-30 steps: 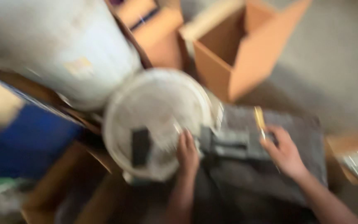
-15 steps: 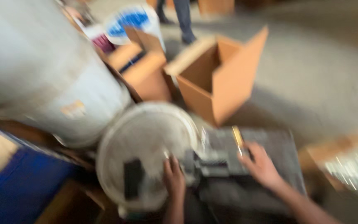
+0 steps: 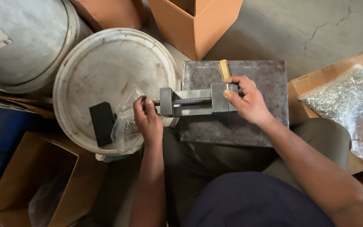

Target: The person sits on the floor and uses a bench vise to hold a small metal piece while attaching other small metal parts to it. They repeatedly pick up parts from a plastic bag and a pile on the table, insert them into the vise, and tighten the screw to secure the assembly.

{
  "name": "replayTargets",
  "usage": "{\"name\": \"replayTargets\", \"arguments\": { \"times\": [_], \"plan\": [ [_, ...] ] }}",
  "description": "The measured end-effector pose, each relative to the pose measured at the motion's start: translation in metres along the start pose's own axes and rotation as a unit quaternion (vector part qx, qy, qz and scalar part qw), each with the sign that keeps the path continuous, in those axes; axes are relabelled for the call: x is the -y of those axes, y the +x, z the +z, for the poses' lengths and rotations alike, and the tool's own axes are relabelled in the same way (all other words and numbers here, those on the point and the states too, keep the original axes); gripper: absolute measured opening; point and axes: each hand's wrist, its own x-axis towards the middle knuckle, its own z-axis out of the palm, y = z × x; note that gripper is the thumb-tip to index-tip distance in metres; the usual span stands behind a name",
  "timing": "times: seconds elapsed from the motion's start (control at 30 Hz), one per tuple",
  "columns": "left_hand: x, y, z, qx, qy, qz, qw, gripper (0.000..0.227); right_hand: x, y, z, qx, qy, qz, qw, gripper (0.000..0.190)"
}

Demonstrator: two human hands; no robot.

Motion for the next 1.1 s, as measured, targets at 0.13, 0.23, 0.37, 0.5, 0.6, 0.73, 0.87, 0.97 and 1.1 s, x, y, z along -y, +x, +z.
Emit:
{"name": "replayTargets", "arguments": {
  "times": [0.13, 0.23, 0.37, 0.5, 0.6, 0.73, 0.87, 0.97, 1.1],
  "plan": [
    [0.0037, -0.0022, -0.0013, 0.001, -0.006, 0.015, 1.000, 0.025, -0.0055, -0.0023, 0.0001, 0.001, -0.027, -0.014, 1.000, 0.034],
    [0.0049, -0.0020, -0.0006, 0.004, 0.010, 0.016, 1.000, 0.026, -0.0084, -0.0023, -0.0010, 0.004, -0.026, -0.016, 1.000, 0.034],
    [0.0041, -0.0015, -0.0011, 0.002, 0.018, 0.021, 1.000, 0.026, -0.0081, -0.0027, 0.0000, 0.007, -0.018, -0.008, 1.000, 0.034],
    [0.0028, -0.0011, -0.0016, 0.002, 0.038, -0.026, 0.999, 0.026, -0.0071, -0.0020, 0.0000, 0.009, -0.008, -0.011, 1.000, 0.034],
    [0.0020, -0.0016, -0.0024, -0.010, 0.036, 0.021, 0.999, 0.027, -0.0075, -0.0016, -0.0002, 0.012, -0.004, -0.010, 1.000, 0.034],
    [0.0018, -0.0030, -0.0036, -0.024, 0.050, 0.012, 0.998, 0.025, -0.0078, -0.0021, 0.0008, 0.011, 0.004, -0.005, 1.000, 0.035],
    [0.0026, -0.0046, -0.0039, -0.034, 0.040, 0.016, 0.999, 0.023, -0.0077, -0.0022, 0.0008, 0.016, 0.020, 0.011, 1.000, 0.035],
    [0.0033, -0.0050, -0.0043, -0.036, 0.012, 0.047, 0.998, 0.021, -0.0074, -0.0017, 0.0007, 0.016, 0.014, 0.004, 1.000, 0.034],
    [0.0025, -0.0059, -0.0055, -0.033, -0.007, 0.050, 0.998, 0.018, -0.0070, -0.0024, 0.0010, 0.017, 0.011, 0.005, 1.000, 0.034]
  ]
}}
